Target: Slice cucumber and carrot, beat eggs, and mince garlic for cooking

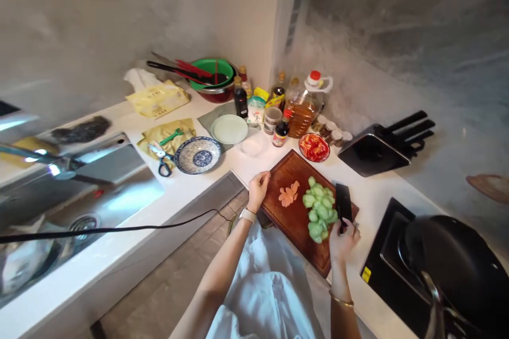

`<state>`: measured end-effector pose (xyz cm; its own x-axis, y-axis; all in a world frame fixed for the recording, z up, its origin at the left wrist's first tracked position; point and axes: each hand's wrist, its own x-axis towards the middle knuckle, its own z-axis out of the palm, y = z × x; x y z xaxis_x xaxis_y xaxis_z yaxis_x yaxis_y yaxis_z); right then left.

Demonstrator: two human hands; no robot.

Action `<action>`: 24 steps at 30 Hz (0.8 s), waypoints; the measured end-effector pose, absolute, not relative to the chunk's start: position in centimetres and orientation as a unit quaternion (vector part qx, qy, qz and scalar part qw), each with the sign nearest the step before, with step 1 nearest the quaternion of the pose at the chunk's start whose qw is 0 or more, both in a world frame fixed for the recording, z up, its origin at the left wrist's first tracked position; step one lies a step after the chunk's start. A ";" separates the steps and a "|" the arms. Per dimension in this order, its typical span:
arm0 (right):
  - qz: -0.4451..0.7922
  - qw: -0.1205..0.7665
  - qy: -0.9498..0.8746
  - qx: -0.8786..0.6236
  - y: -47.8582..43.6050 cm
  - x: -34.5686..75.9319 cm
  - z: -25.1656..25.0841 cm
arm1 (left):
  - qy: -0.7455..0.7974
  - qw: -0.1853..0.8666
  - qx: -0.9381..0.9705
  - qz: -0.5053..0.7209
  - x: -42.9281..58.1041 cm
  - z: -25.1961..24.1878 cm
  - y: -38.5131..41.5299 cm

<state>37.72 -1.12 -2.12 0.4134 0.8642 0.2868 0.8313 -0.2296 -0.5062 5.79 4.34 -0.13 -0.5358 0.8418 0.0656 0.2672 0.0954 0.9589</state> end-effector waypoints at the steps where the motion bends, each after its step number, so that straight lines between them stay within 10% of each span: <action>1: 0.063 0.345 -0.587 -0.730 -0.3 35.9 -1.2 | 0.691 0.250 0.379 0.562 4.6 0.1 4.1; 13: 0.410 0.314 -0.850 -0.104 -2.0 -5.7 8.5 | 0.727 -0.038 -0.006 0.685 -20.6 2.6 -12.2; 24: 0.309 0.105 -0.942 -0.081 -9.3 -46.2 7.5 | 0.749 0.102 -0.011 0.654 -40.6 0.7 -25.4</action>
